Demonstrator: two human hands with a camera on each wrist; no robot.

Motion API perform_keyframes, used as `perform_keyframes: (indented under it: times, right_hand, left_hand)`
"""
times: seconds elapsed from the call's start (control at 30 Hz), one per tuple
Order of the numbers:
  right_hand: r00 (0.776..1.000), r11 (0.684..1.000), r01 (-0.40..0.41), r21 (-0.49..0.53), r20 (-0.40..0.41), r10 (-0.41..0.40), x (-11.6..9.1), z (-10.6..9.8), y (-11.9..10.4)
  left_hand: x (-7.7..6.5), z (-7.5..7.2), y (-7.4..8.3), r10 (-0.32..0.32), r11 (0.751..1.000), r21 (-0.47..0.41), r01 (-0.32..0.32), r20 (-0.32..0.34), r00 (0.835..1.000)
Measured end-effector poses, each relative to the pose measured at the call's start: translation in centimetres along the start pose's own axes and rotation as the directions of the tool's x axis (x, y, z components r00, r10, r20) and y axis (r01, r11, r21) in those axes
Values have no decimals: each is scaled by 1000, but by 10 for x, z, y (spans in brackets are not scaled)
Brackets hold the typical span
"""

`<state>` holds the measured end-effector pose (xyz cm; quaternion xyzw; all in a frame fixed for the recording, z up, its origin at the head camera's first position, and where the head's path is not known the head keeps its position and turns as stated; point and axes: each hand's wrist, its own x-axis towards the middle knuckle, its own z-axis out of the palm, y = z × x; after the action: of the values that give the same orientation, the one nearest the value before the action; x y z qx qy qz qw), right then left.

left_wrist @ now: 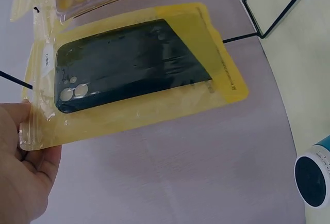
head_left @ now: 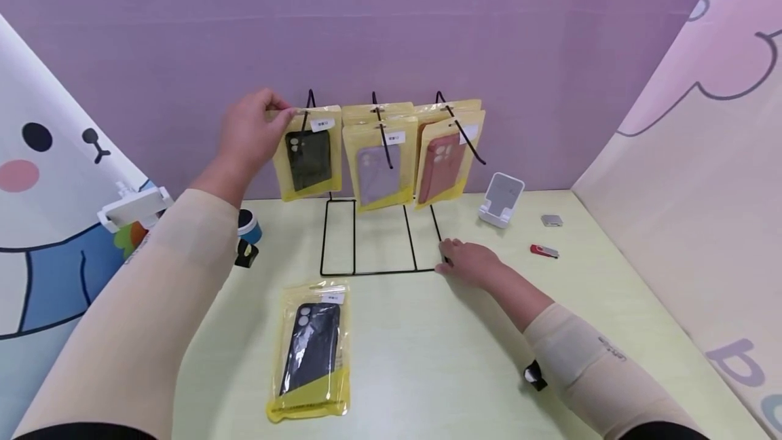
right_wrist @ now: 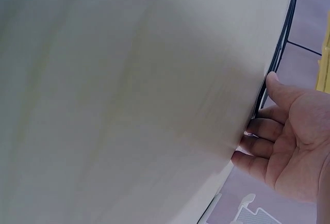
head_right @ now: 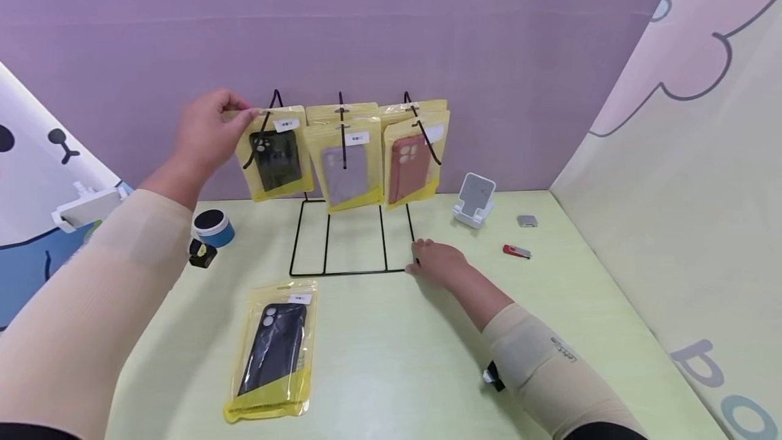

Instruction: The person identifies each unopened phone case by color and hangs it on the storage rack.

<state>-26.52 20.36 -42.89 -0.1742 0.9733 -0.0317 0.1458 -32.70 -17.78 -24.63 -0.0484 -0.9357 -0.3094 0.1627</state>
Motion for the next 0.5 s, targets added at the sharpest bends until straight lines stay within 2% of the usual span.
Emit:
perform_keyframes:
  times: [0.3, 0.4, 0.5]
  right_hand:
    - [1000, 1000, -13, -9, 4, 13, 4, 4, 1]
    - [1000, 1000, -16, -14, 6, 16, 5, 4, 1]
    - [1000, 1000, -19, -13, 8, 19, 4, 3, 1]
  left_hand:
    - [7, 1, -4, -34, 999, -41, 34, 3, 999]
    - [6, 1, -6, -26, 996, -82, 26, -2, 1000]
    - [3, 0, -7, 0, 989, -146, -5, -35, 999]
